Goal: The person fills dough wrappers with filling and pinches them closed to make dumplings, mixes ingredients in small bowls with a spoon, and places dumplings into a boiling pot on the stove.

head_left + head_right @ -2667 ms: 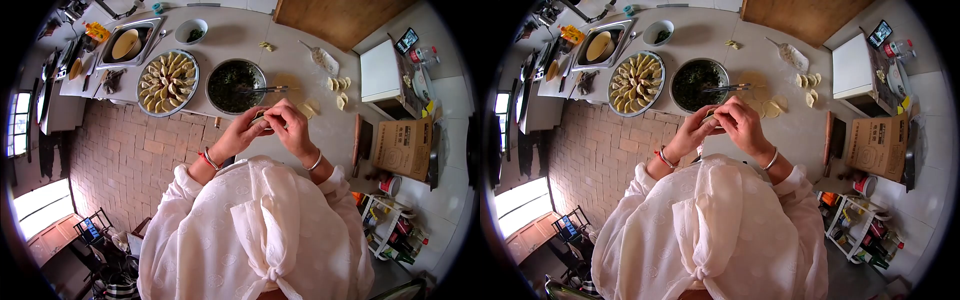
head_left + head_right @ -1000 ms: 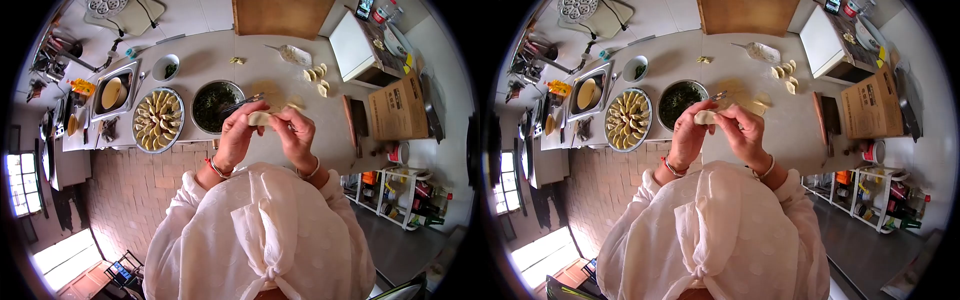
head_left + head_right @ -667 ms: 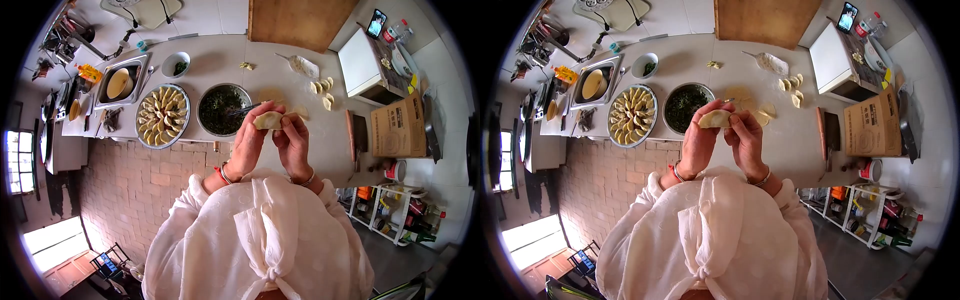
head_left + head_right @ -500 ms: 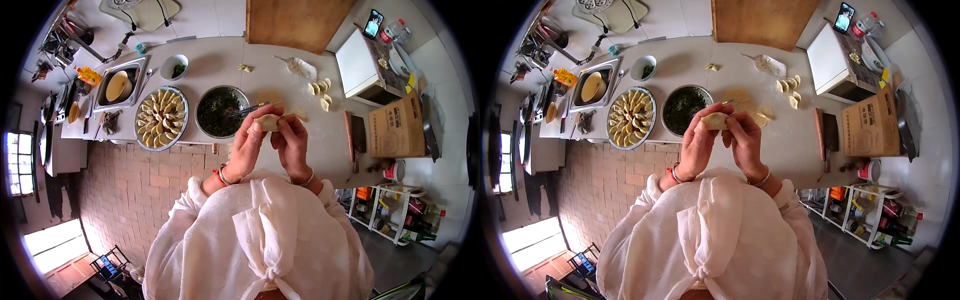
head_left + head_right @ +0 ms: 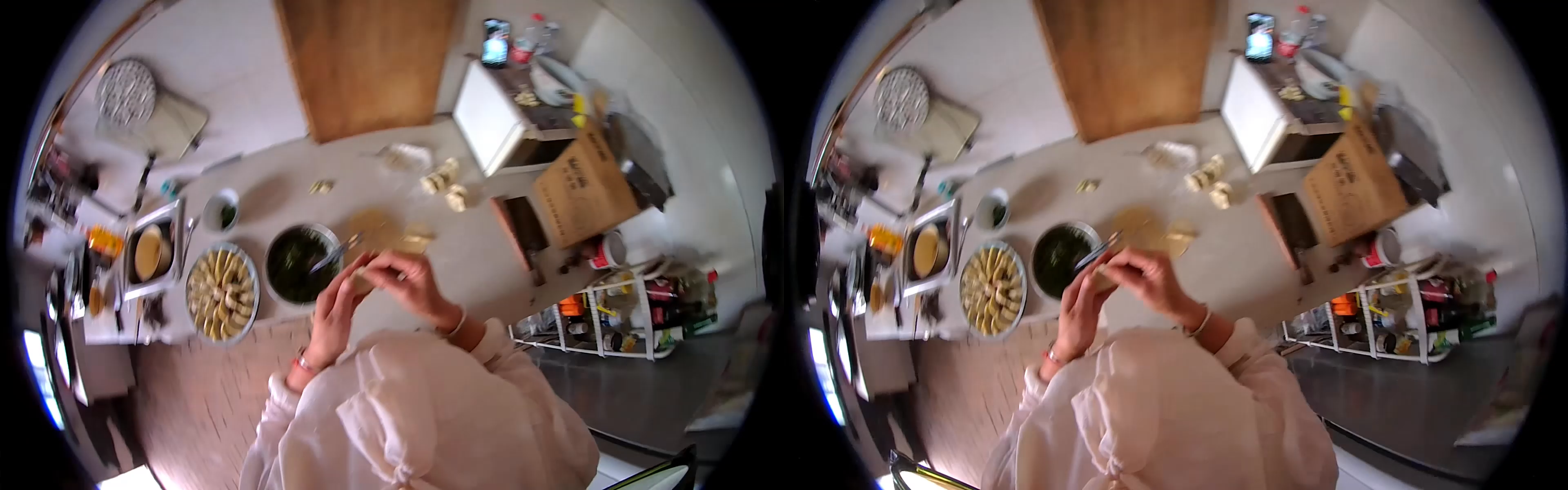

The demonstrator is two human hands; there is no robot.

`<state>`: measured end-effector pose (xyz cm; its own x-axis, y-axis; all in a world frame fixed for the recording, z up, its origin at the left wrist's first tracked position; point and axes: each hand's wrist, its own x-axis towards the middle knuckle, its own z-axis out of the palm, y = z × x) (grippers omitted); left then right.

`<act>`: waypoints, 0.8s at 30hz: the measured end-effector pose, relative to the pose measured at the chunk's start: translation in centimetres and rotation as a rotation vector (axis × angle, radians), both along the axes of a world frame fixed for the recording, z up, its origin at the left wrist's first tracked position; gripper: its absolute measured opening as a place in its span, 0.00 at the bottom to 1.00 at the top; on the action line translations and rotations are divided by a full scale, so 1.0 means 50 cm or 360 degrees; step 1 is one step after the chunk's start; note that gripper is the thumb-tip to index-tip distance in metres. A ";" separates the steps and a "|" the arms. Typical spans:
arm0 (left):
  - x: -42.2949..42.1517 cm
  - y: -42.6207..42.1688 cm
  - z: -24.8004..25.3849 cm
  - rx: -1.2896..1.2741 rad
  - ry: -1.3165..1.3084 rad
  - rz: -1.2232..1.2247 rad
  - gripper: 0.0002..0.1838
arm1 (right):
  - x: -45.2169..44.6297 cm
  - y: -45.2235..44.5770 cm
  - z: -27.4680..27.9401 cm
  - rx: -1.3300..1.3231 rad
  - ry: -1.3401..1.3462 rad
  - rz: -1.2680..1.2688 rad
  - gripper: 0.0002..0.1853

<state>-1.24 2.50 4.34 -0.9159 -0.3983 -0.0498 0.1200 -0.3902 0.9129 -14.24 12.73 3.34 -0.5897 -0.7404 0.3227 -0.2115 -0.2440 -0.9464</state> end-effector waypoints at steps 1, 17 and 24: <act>0.003 0.000 -0.020 -0.0099 0.0006 -0.0025 0.26 | -0.005 0.008 0.007 0.0071 -0.0021 0.0057 0.03; -0.022 0.026 -0.045 -0.0225 0.0175 0.0209 0.18 | 0.005 0.023 -0.013 0.0069 -0.0096 -0.0045 0.09; -0.014 0.031 -0.071 0.0450 0.0391 0.0003 0.18 | 0.023 0.009 -0.019 -0.0114 -0.0329 0.0063 0.10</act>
